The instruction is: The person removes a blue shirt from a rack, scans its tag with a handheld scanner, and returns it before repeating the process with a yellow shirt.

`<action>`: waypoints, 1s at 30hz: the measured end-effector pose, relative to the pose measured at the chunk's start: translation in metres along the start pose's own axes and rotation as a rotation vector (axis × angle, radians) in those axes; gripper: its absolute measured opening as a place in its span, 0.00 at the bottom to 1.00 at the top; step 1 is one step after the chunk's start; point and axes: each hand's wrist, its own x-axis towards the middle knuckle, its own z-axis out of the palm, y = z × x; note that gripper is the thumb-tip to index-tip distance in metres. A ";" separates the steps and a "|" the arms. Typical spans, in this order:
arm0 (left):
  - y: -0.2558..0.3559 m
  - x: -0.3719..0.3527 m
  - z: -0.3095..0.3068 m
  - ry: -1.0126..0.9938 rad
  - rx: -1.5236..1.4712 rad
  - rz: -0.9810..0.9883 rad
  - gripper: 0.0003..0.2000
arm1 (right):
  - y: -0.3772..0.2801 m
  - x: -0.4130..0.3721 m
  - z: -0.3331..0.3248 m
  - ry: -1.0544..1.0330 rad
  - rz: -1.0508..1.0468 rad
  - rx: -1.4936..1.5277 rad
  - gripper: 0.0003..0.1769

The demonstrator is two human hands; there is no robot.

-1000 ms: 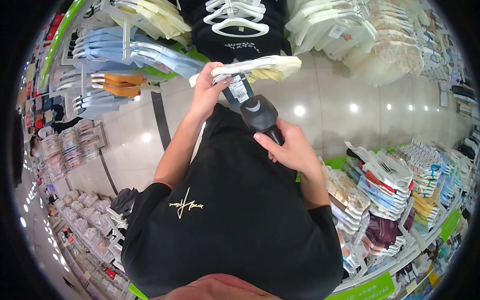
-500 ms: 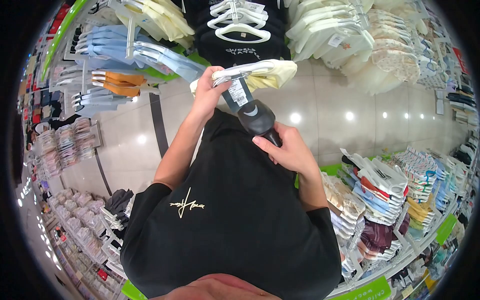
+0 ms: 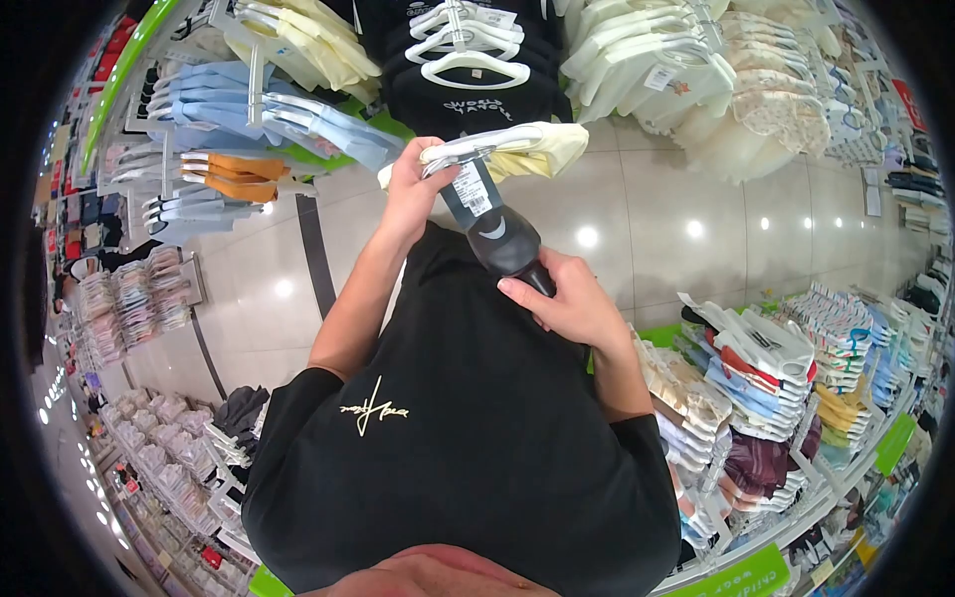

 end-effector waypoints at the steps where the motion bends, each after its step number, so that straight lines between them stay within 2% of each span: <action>1: -0.001 0.000 -0.001 0.000 0.001 -0.002 0.16 | 0.000 0.000 0.001 0.002 0.002 0.001 0.24; 21: 0.006 -0.005 -0.007 -0.012 0.003 -0.003 0.16 | -0.012 0.002 0.000 -0.017 -0.008 -0.113 0.26; 24: 0.006 -0.004 -0.009 -0.038 0.009 0.000 0.17 | -0.008 0.003 -0.001 -0.005 -0.173 -0.203 0.26; 27: 0.009 -0.005 -0.013 -0.084 0.090 0.021 0.17 | -0.004 0.001 -0.007 -0.042 -0.192 -0.112 0.26; 30: 0.019 -0.010 -0.019 -0.161 0.015 -0.026 0.17 | 0.005 -0.004 -0.016 -0.070 -0.115 0.029 0.23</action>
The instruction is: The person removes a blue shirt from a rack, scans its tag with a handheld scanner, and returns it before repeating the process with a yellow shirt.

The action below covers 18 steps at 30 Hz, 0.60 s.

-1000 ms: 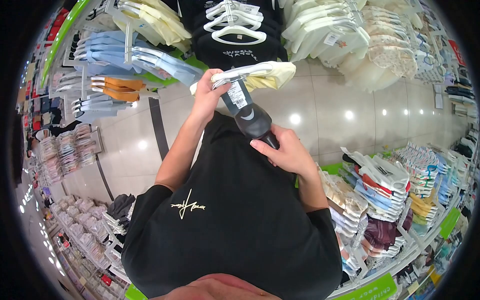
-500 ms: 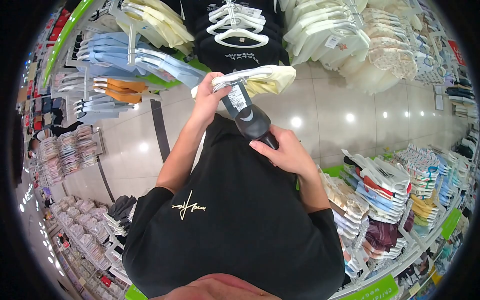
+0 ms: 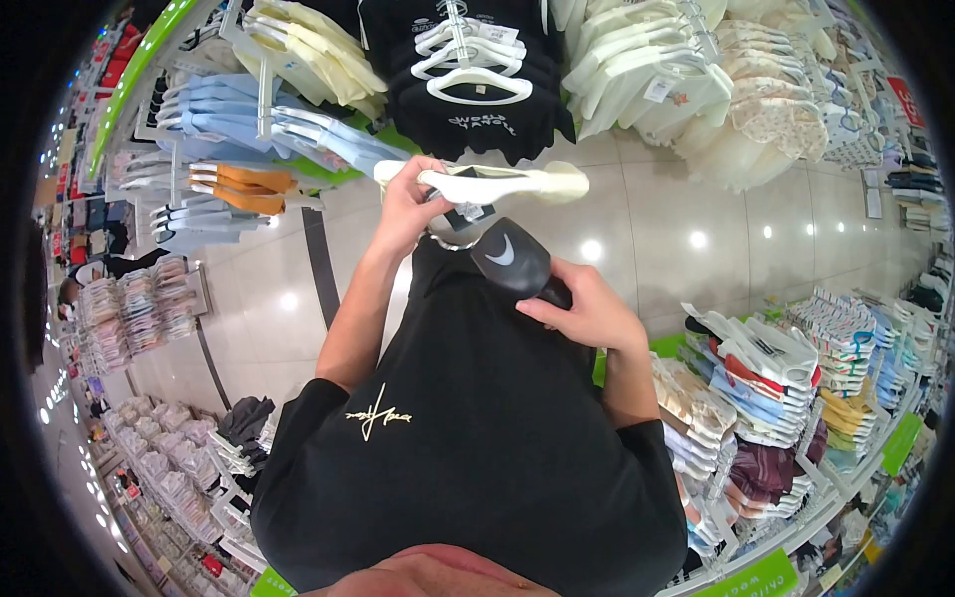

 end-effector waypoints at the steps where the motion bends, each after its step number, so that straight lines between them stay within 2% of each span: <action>1: 0.000 -0.001 -0.004 -0.035 -0.010 -0.002 0.18 | 0.001 -0.002 -0.004 -0.007 -0.009 -0.004 0.23; 6: 0.010 -0.008 -0.015 -0.125 0.010 0.054 0.11 | 0.009 -0.008 -0.016 -0.007 -0.046 0.024 0.23; 9: 0.003 -0.006 -0.028 -0.137 -0.007 0.028 0.07 | 0.005 -0.014 -0.026 -0.056 0.050 0.054 0.27; 10: 0.002 -0.005 -0.032 -0.134 -0.004 0.018 0.06 | 0.008 -0.014 -0.028 -0.039 -0.035 0.029 0.26; 12: 0.011 -0.007 -0.022 -0.025 0.166 -0.003 0.04 | 0.014 -0.012 -0.031 -0.003 -0.207 -0.020 0.24; 14: 0.014 -0.008 -0.018 0.037 0.248 -0.067 0.06 | 0.010 -0.017 -0.034 0.033 -0.172 -0.055 0.23; 15: 0.011 -0.006 -0.024 0.040 0.340 -0.025 0.08 | 0.007 -0.018 -0.036 0.049 -0.155 -0.073 0.22; 18: 0.029 -0.008 -0.027 0.034 0.601 0.018 0.11 | 0.025 -0.017 -0.046 0.028 -0.037 -0.064 0.35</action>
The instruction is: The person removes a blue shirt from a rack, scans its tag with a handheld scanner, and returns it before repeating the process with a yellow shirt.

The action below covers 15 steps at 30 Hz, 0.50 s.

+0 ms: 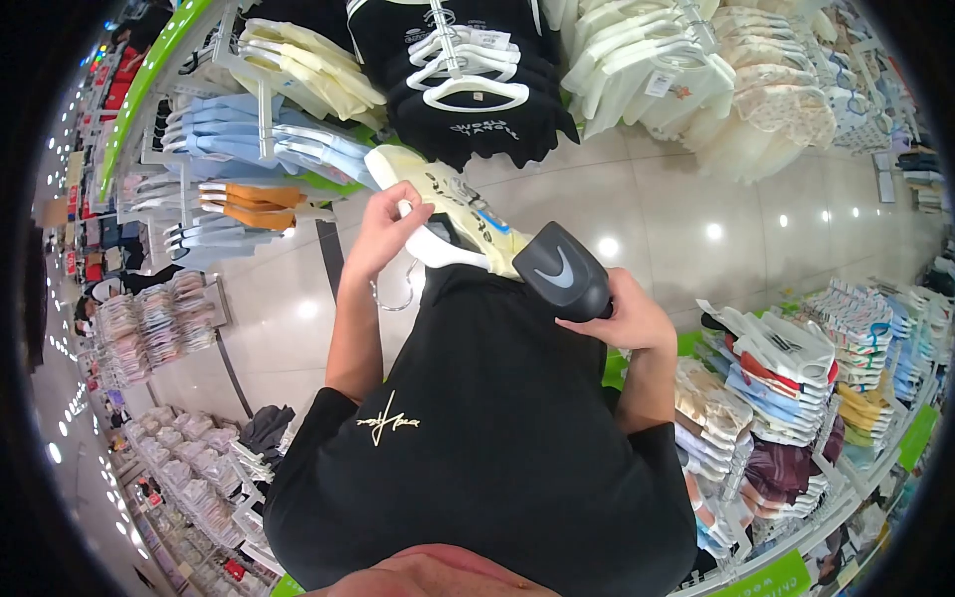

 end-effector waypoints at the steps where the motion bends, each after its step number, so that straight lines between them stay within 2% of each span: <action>1: 0.010 -0.001 -0.007 -0.021 0.049 0.005 0.11 | 0.001 0.001 0.000 0.006 0.024 -0.009 0.35; 3: 0.011 -0.002 -0.020 -0.008 0.199 0.032 0.12 | -0.003 0.002 -0.002 0.017 0.072 -0.029 0.34; 6: 0.022 -0.006 -0.035 0.040 0.384 -0.008 0.11 | -0.023 0.007 0.002 0.030 0.076 0.032 0.20; 9: 0.035 -0.012 -0.042 0.106 0.545 -0.004 0.08 | -0.008 0.017 0.001 -0.075 0.057 0.029 0.19; 12: 0.035 -0.017 -0.047 0.074 0.729 0.056 0.05 | -0.006 0.021 0.003 -0.060 0.015 0.006 0.20; 15: 0.039 -0.022 -0.045 0.029 0.743 0.135 0.04 | -0.008 0.023 0.003 -0.057 0.016 0.014 0.19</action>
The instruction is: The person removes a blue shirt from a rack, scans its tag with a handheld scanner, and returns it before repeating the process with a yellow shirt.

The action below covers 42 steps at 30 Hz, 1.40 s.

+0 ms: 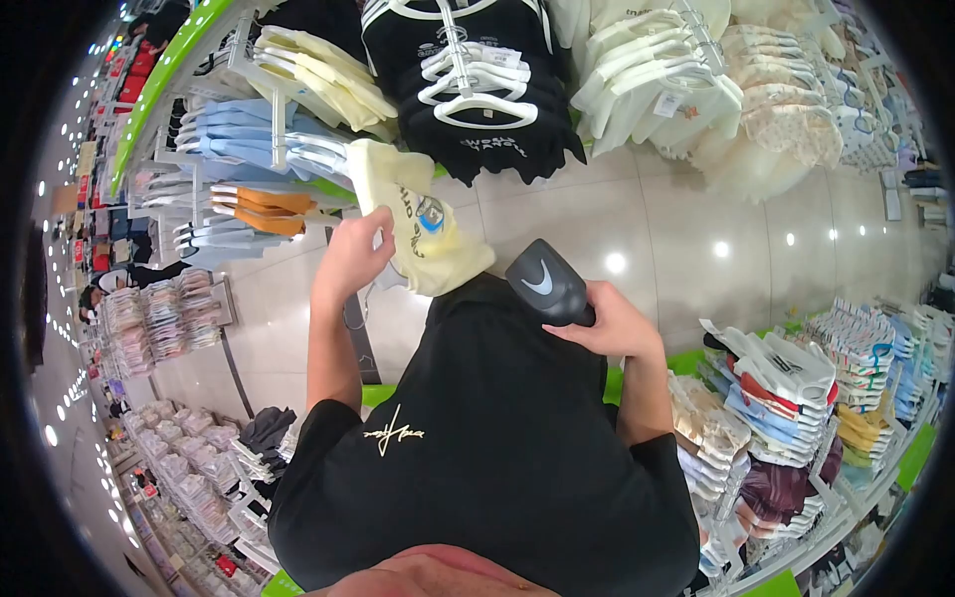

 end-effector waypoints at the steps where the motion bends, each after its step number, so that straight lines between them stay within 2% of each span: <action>1: 0.002 -0.002 -0.001 -0.023 -0.009 0.037 0.04 | 0.003 0.001 0.000 -0.002 -0.009 -0.003 0.19; 3: 0.007 -0.007 -0.001 -0.068 -0.029 0.111 0.05 | 0.005 0.005 0.000 -0.008 -0.025 -0.010 0.20; 6: 0.019 -0.019 0.000 -0.203 -0.032 0.162 0.05 | -0.016 0.004 0.004 0.115 -0.006 -0.086 0.18; 9: 0.037 -0.028 -0.004 -0.364 -0.126 0.220 0.04 | 0.009 0.014 0.012 0.176 -0.159 0.124 0.23; 12: 0.056 -0.032 -0.010 -0.482 -0.212 0.302 0.05 | -0.004 0.021 0.024 0.332 -0.442 0.094 0.28; 13: 0.062 -0.033 -0.013 -0.520 -0.216 0.320 0.05 | -0.015 0.030 0.016 0.188 -0.480 0.130 0.34; 16: 0.081 -0.035 -0.021 -0.657 -0.236 0.359 0.06 | -0.039 0.051 0.006 0.190 -0.774 -0.299 0.41; 20: 0.095 -0.042 -0.027 -0.777 -0.376 0.508 0.07 | -0.044 0.070 -0.001 -0.314 -0.706 -0.107 0.44; 21: 0.097 -0.041 -0.029 -0.836 -0.349 0.522 0.05 | -0.043 0.069 0.003 -0.398 -0.622 0.042 0.41; 23: 0.100 -0.036 -0.036 -0.980 -0.389 0.511 0.06 | -0.040 0.079 0.007 -0.638 -0.619 0.097 0.39; 28: 0.091 -0.025 -0.036 -1.134 -0.511 0.493 0.06 | -0.063 0.089 0.009 -0.871 -0.636 -0.222 0.33; 30: 0.083 -0.025 -0.030 -1.142 -0.616 0.448 0.06 | -0.067 0.095 0.014 -0.933 -0.617 -0.369 0.27; 33: 0.067 -0.013 -0.023 -1.258 -0.628 0.252 0.05 | -0.078 0.112 0.023 -0.961 -0.524 -0.490 0.26; 34: 0.062 -0.006 -0.026 -1.356 -0.606 0.105 0.06 | -0.084 0.117 0.023 -0.962 -0.490 -0.538 0.25; 37: 0.021 -0.013 -0.007 -1.039 -0.897 0.345 0.12 | -0.087 0.121 0.023 -0.879 -0.455 -0.452 0.29; 40: -0.005 -0.012 -0.039 -0.766 -1.252 0.160 0.18 | -0.080 0.122 0.015 -0.808 -0.540 -0.237 0.31; 41: -0.016 -0.013 -0.051 -0.659 -1.382 0.086 0.20 | -0.083 0.119 0.013 -0.723 -0.549 -0.206 0.30; 42: -0.034 -0.013 -0.060 -0.621 -1.217 0.018 0.24 | -0.087 0.115 0.012 -0.637 -0.558 -0.174 0.30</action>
